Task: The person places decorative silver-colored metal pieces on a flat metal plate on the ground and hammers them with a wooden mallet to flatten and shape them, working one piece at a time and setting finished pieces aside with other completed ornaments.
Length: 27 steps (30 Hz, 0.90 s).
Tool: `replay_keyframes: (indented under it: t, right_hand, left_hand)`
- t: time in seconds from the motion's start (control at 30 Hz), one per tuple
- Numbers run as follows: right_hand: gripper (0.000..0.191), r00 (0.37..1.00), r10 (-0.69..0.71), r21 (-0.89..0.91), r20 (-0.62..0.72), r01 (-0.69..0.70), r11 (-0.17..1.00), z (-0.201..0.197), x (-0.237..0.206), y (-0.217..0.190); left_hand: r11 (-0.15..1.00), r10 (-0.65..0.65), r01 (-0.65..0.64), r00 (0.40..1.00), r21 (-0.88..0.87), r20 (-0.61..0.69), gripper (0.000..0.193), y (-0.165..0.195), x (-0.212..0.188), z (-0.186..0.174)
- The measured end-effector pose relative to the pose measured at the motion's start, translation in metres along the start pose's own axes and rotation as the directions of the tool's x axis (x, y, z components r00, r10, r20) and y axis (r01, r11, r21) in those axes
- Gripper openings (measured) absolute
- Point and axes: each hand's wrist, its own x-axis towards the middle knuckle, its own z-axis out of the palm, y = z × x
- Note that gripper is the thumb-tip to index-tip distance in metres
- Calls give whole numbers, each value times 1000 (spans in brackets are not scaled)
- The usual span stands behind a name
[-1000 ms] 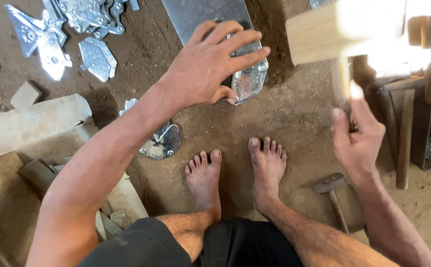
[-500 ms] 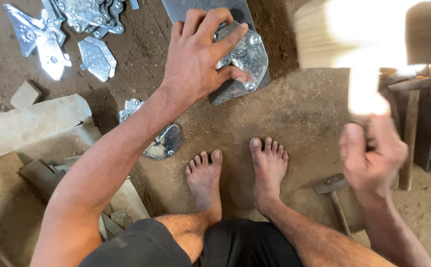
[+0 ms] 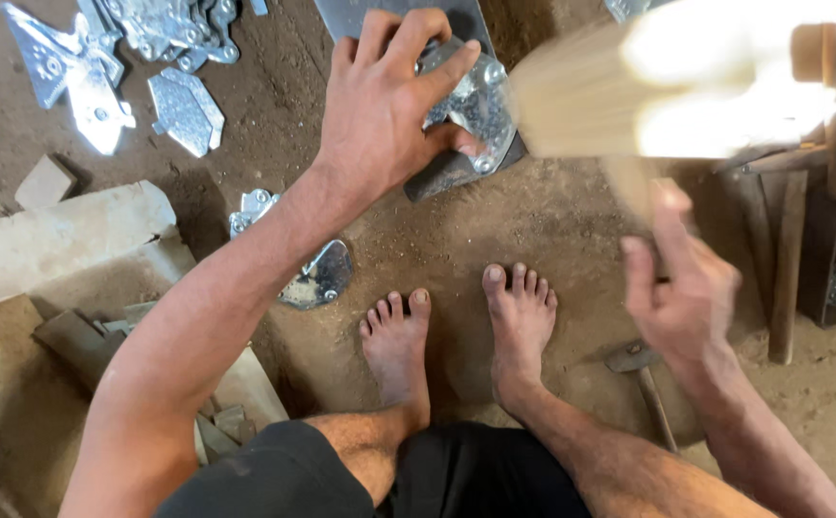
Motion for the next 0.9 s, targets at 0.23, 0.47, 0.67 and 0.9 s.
replay_keyframes:
  t: [0.23, 0.47, 0.67, 0.9]
  right_hand:
    - [50, 954, 276, 109, 114, -288, 951, 0, -14, -4]
    - [51, 939, 305, 290, 159, -340, 895, 8, -4, -14]
    - [20, 998, 61, 270, 16, -63, 961, -12, 12, -9]
    - [29, 997, -73, 56, 22, 72, 996, 6, 31, 5]
  left_hand:
    - [977, 205, -204, 979, 65, -9, 81, -3, 15, -3]
    - [999, -21, 21, 1000, -30, -5, 82, 3, 4, -2]
    - [992, -118, 112, 986, -59, -121, 77, 11, -4, 9]
    - [983, -170, 159, 976, -89, -139, 77, 14, -2, 10]
